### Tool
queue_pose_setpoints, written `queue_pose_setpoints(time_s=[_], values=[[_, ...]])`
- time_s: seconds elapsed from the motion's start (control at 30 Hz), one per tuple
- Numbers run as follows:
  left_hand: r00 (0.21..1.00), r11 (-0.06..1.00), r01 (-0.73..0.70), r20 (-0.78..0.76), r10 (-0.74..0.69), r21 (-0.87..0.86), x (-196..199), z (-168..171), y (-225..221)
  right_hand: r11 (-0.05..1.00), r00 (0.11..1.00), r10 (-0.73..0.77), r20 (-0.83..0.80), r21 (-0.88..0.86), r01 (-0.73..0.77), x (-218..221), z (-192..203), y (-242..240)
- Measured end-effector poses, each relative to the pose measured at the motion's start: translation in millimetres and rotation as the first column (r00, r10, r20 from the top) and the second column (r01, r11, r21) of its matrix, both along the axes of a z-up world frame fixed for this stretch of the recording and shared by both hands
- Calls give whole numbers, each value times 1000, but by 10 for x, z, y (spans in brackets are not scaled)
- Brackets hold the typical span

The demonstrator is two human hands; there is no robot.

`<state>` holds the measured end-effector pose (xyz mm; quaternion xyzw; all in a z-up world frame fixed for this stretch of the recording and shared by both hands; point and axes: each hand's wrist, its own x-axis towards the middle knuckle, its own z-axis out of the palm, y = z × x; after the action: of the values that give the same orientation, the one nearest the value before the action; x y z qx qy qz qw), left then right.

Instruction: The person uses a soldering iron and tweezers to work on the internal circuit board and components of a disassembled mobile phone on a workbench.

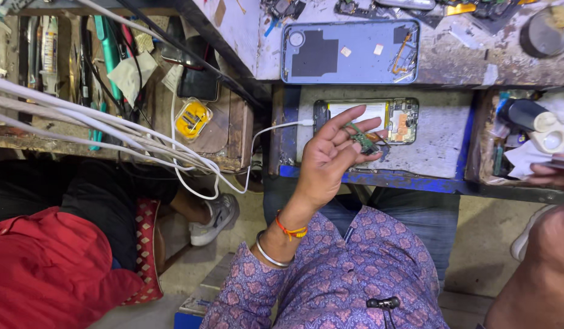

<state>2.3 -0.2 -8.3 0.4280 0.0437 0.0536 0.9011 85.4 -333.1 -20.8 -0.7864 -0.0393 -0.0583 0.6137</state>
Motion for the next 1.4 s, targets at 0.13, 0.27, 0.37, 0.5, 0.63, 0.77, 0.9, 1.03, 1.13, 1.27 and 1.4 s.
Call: queue_pose_setpoints(time_s=[0.13, 0.27, 0.37, 0.5, 0.63, 0.77, 0.9, 1.03, 1.13, 1.27, 1.4], values=[[1000, 1000, 17, -6, -17, -7, 9, -45, 5, 966, 998, 61, 0, 250, -59, -410, 188, 408], [1000, 1000, 12, -5, -12, -15, 20, -65, 9, 925, 966, 241, 98, 277, -259, -525, 443, 1172], [1000, 1000, 10, -1, -10, -15, 11, -56, -8, 900, 941, 327, 91, 274, -339, -474, 412, 1472], [1000, 997, 28, -12, -27, 75, -13, -28, -35, 896, 897, 396, 198, 131, -425, -361, 239, 1558], [999, 990, 53, -13, -52, 133, -13, 15, -60, 875, 882, 433, 183, 147, -460, -311, 125, 1540], [999, 964, 48, 0, -50, 263, -4, 50, -67, 884, 893, 429, 137, 140, -446, -311, 137, 1569], [999, 901, 27, 3, -32, 433, -6, 79, -27, 892, 886, 425, 183, 84, -445, -270, 193, 1631], [999, 909, 33, 4, -38, 416, -7, 82, -17, 890, 883, 432, 181, 73, -450, -267, 215, 1655], [999, 892, 27, 8, -34, 451, -10, 70, -18, 893, 887, 429, 173, 66, -445, -271, 210, 1652], [999, 887, 30, 3, -36, 461, -22, 55, -14, 891, 884, 436, 168, 56, -450, -274, 206, 1649], [999, 876, 43, 4, -52, 479, -7, 48, -9, 893, 892, 429, 144, 83, -443, -275, 204, 1650]])
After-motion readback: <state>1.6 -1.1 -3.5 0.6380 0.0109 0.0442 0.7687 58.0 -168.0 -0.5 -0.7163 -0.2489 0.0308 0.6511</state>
